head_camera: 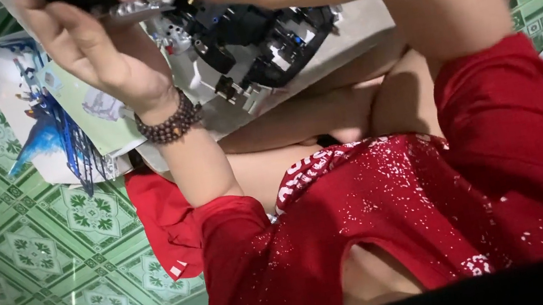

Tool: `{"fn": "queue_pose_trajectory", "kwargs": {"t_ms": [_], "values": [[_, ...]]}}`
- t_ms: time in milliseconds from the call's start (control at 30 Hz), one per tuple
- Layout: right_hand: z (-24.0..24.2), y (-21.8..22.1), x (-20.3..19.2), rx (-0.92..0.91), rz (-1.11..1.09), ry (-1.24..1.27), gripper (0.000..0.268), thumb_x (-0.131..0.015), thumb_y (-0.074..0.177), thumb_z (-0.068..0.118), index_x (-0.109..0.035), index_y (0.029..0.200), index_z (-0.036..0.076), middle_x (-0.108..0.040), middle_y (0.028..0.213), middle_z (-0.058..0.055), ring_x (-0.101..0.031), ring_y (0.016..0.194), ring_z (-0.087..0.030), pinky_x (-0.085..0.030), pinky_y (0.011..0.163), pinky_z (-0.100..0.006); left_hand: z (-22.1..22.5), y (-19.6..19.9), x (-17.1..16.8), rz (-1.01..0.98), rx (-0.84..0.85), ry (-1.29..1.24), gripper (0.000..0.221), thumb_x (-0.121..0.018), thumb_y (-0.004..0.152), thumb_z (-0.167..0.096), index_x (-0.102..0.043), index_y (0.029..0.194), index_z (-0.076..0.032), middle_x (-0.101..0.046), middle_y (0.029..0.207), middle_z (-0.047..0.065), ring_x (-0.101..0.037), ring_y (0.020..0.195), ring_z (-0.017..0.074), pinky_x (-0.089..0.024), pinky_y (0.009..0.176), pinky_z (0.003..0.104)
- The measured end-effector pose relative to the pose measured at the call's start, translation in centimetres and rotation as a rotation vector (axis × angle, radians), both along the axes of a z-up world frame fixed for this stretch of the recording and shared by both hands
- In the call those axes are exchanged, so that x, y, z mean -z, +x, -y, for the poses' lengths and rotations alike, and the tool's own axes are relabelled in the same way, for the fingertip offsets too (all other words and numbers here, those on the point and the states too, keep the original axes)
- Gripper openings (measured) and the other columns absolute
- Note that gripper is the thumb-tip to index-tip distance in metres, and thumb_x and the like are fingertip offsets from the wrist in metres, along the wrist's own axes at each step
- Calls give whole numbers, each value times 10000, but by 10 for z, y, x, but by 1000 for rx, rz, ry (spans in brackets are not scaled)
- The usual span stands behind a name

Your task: The person assembles a Lego model by connecting various small plastic pieces. They refer to an instruction manual, pick up pieces, and attach them to a growing structure. The person handles grey, black, and blue pieces, occasionally flipping the manual to follow steps.

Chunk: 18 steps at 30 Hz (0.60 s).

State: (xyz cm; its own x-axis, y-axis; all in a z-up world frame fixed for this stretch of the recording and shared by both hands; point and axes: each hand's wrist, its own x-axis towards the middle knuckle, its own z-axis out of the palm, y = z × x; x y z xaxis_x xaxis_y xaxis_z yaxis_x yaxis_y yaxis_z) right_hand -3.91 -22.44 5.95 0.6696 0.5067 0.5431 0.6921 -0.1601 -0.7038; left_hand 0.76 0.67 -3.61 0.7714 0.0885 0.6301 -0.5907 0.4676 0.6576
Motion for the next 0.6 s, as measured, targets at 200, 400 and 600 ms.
{"fn": "queue_pose_trajectory", "kwargs": {"t_ms": [200, 400, 600], "values": [[26, -55, 26, 79, -75, 48, 239, -686, 891, -112, -595, 1103, -170, -628, 986, -221, -577, 793, -287, -461, 733, -356, 26, -70, -27, -309, -13, 63, 323, -536, 1049, -189, -491, 1360, -112, -549, 1120, 173, -558, 774, 284, -495, 700, 381], [18, -109, 67, 48, -419, 282, 805, -768, 791, 2, -266, 1415, 86, -558, 1237, -212, -669, 1022, -276, -611, 887, -345, 79, -148, -18, -406, -128, 91, 241, -512, 1018, -213, -431, 1215, -102, -579, 1077, 117, -638, 847, 224, -552, 705, 296], [20, -122, 70, 175, -444, 351, 181, -603, 836, -157, -599, 996, -72, -630, 912, -152, -552, 697, -163, -440, 625, -229, 103, -187, 1, -642, 48, -328, 230, -441, 1045, -115, -410, 1263, -48, -528, 1255, 242, -562, 1159, 274, -454, 1043, 362]]}}
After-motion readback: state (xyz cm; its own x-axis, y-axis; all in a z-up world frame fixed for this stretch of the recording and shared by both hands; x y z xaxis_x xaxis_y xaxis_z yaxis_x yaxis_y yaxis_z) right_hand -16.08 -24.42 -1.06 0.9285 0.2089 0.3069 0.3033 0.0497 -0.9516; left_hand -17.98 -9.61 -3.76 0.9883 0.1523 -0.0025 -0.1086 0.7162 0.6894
